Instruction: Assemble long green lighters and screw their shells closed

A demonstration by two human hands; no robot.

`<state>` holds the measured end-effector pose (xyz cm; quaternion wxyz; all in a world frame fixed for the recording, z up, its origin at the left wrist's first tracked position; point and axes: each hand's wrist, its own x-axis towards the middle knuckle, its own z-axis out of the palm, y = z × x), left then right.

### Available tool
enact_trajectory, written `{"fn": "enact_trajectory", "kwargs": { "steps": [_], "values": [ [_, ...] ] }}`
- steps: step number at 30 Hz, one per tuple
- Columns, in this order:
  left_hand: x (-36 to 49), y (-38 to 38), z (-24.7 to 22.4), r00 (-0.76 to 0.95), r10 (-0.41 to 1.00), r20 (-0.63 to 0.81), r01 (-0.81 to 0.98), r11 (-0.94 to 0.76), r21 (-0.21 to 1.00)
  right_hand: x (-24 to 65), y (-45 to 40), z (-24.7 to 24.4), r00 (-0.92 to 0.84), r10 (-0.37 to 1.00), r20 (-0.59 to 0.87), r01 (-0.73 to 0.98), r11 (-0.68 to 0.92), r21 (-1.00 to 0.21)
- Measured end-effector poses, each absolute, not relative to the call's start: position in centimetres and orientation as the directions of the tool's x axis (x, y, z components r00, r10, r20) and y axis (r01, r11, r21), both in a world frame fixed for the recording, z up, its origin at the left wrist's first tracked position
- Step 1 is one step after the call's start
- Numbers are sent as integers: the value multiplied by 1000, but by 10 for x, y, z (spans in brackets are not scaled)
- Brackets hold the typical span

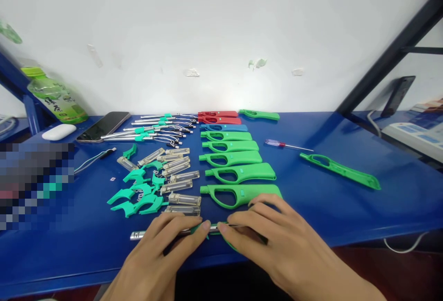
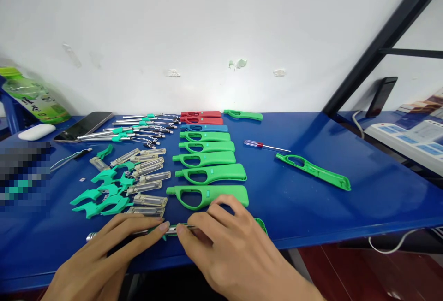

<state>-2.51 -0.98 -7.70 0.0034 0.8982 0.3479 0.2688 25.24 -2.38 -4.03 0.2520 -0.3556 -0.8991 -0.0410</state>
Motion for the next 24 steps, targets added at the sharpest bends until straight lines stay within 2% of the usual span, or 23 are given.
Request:
{"fn": "enact_trajectory", "kwargs": {
  "steps": [4, 8, 12, 18, 24],
  "values": [
    [-23, -12, -76, 591, 645, 484, 636, -742, 212, 268, -30, -32, -570, 645, 509, 669, 724, -168],
    [-20, -14, -78, 550, 673, 495, 656, -715, 242, 293, -41, -29, -413, 700, 583, 736, 633, -239],
    [-22, -11, -82, 554, 647, 523, 625, -739, 252, 308, -47, -39, -315, 766, 560, 789, 540, -295],
    [-25, -10, -82, 580, 641, 503, 617, -748, 243, 304, -44, -50, -297, 778, 553, 767, 540, -346],
    [-25, -15, -83, 552, 672, 494, 643, -720, 261, 305, -42, -54, -320, 812, 488, 735, 538, -413]
  ]
}}
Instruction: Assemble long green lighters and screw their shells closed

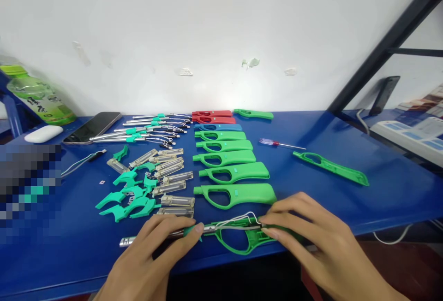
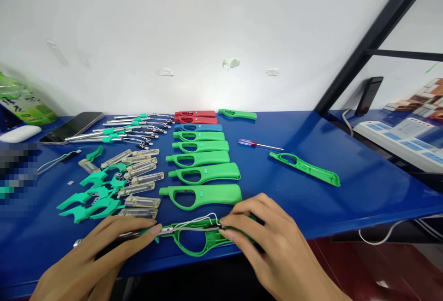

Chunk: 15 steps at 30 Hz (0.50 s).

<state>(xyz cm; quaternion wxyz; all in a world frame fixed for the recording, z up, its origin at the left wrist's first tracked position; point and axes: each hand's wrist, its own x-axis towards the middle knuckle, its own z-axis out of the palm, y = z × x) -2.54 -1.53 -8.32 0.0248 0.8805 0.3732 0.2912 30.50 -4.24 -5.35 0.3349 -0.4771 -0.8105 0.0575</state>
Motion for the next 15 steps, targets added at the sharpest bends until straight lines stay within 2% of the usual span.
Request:
{"fn": "enact_trajectory", "kwargs": {
  "steps": [6, 10, 15],
  "values": [
    [-26, -9, -80, 585, 602, 543, 581, -779, 238, 309, -44, -52, -343, 863, 370, 764, 486, -425],
    [-27, -7, -79, 622, 595, 509, 581, -786, 209, 305, -39, -48, -309, 895, 321, 744, 438, -505],
    [-29, -10, -82, 596, 621, 509, 613, -761, 211, 302, -35, -48, -236, 904, 356, 687, 414, -597]
  ]
}}
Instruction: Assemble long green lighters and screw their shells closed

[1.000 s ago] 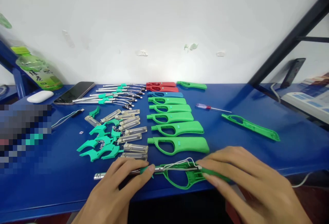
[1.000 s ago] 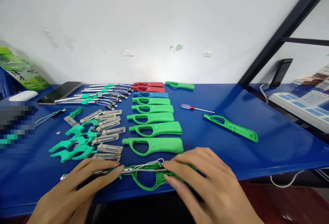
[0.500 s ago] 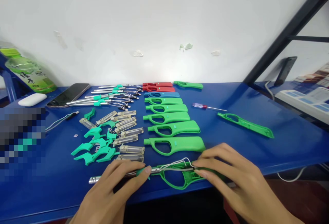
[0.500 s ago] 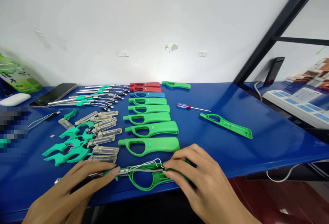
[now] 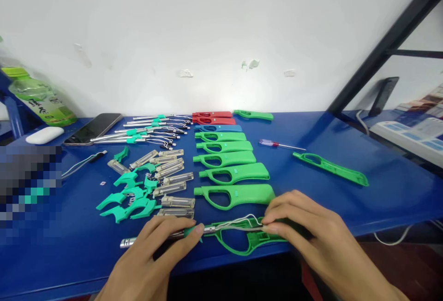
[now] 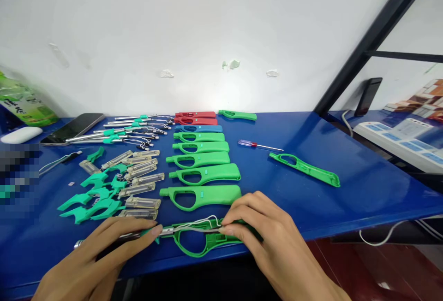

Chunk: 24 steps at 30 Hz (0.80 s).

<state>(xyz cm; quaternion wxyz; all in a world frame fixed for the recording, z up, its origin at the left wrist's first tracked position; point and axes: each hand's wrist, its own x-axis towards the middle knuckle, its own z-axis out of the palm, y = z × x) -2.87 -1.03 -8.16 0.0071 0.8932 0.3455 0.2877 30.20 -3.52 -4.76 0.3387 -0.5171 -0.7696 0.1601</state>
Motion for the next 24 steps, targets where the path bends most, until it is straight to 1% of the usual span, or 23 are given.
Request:
{"fn": "enact_trajectory", "kwargs": {
  "steps": [3, 6, 12, 15, 21, 24],
  "values": [
    [-30, -11, -84, 578, 628, 520, 607, -758, 240, 302, -37, -49, -206, 895, 396, 672, 424, -608],
    [-31, -10, -85, 600, 635, 487, 608, -757, 239, 302, -38, -50, -218, 879, 424, 667, 452, -593],
    [-30, -8, -87, 602, 603, 524, 584, -780, 225, 300, -39, -50, -250, 848, 467, 711, 488, -506],
    [-30, -9, -86, 619, 606, 500, 598, -776, 201, 298, -40, -48, -264, 825, 500, 724, 512, -462],
    [-32, -10, -87, 633, 625, 457, 627, -760, 171, 296, -42, -45, -275, 794, 541, 727, 541, -424],
    [-32, -8, -89, 630, 607, 484, 604, -775, 186, 297, -42, -46, -290, 783, 550, 719, 558, -414]
  ]
}}
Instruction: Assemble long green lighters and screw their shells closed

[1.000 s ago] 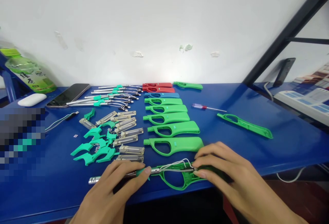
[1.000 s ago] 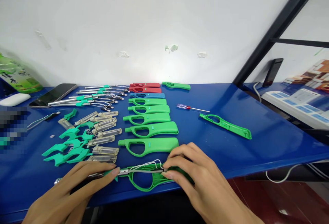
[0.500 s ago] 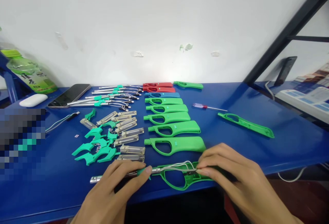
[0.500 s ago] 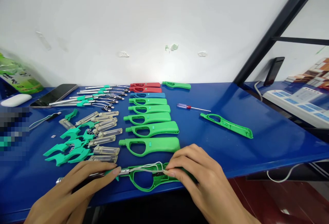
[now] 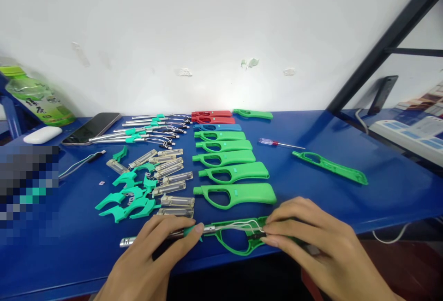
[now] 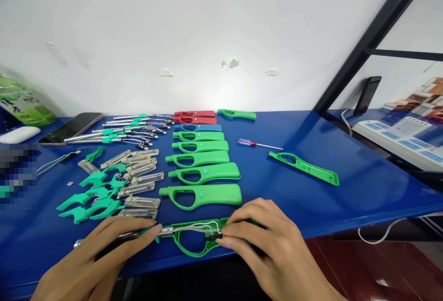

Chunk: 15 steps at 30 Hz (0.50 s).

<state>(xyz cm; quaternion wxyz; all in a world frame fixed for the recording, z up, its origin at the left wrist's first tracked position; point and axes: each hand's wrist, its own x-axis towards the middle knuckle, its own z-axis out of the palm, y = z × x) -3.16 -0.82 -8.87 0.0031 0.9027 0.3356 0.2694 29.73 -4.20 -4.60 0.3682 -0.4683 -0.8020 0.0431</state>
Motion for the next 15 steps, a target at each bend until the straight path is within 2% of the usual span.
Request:
{"fn": "enact_trajectory", "kwargs": {
  "steps": [7, 15],
  "values": [
    [-37, -9, -89, 676, 603, 423, 602, -783, 154, 305, -47, -53, -370, 771, 518, 700, 598, -391],
    [-37, -11, -91, 670, 598, 441, 604, -784, 145, 305, -47, -51, -406, 756, 514, 723, 609, -325]
  ]
}}
